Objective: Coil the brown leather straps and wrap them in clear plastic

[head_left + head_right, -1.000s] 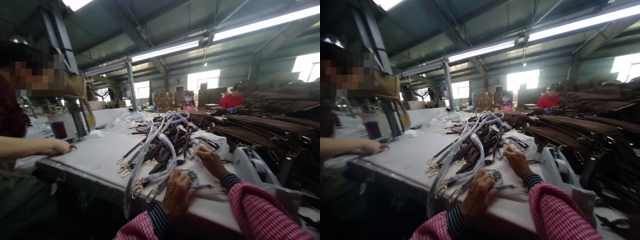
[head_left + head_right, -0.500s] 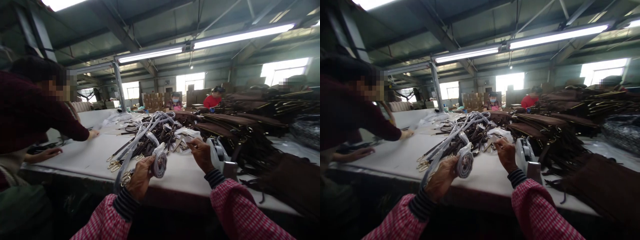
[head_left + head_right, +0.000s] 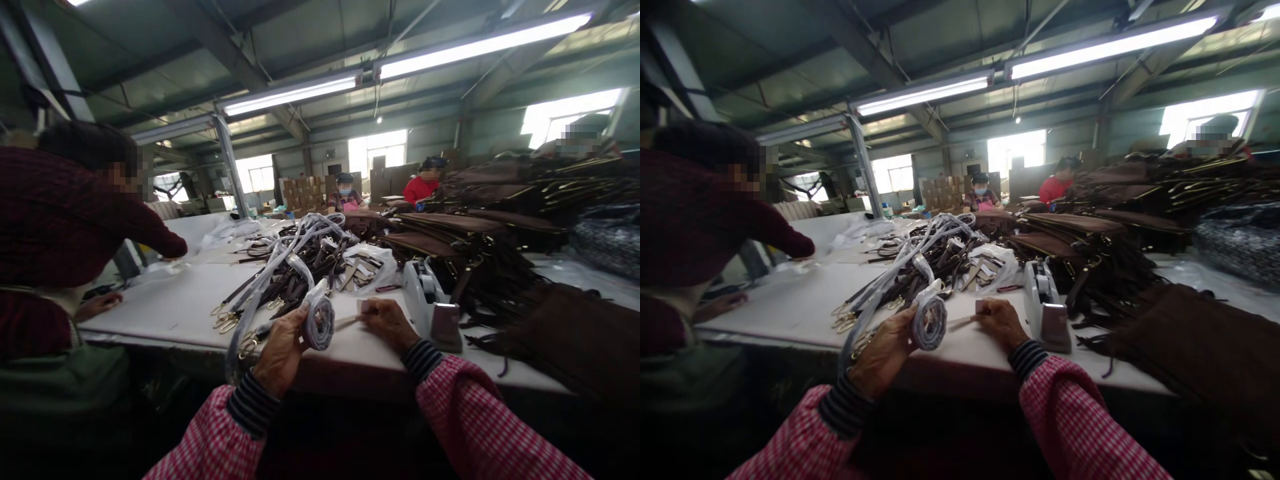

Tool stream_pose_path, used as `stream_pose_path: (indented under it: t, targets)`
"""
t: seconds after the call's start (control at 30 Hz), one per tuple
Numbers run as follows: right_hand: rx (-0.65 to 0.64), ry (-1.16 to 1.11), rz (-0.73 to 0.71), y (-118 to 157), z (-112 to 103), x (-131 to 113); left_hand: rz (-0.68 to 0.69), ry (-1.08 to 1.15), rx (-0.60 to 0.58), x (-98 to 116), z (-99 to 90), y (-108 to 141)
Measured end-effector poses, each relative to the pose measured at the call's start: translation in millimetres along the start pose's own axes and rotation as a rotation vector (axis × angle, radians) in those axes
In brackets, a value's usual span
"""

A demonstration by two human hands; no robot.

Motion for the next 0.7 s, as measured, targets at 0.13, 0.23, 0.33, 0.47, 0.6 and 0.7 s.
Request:
stream_pose_path:
  t: [0.13,0.23,0.33,0.47,0.6,0.7]
  targets:
    - [0.162,-0.091,-0.031,7,-18,-18,0.006,0.039,-0.043,5,3.5,3]
    - [0.248,-0.154,-0.095,29,-31,-50,-0.002,0.058,-0.072,7,4.9,5]
    - [0.194,-0.207,-0.247,59,-38,-91,-0.017,0.088,-0.098,7,4.4,7]
    - [0.013,-0.215,-0.424,88,-40,-131,-0.042,0.107,-0.111,5,1.2,9]
    - [-0.100,-0.134,-0.513,98,-31,-145,-0.051,0.097,-0.094,9,-1.3,12]
    - [-0.152,-0.114,-0.556,98,-22,-147,-0.056,0.073,-0.096,12,0.2,17]
Point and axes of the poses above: each hand's wrist, its own y-axis away from the middle knuckle, its own z-axis out of the palm, x = y × z, the point moved 8 cm from there along -y, towards the middle knuckle, and after that the axes turned 11 degrees about z, right-handed, at the moved point
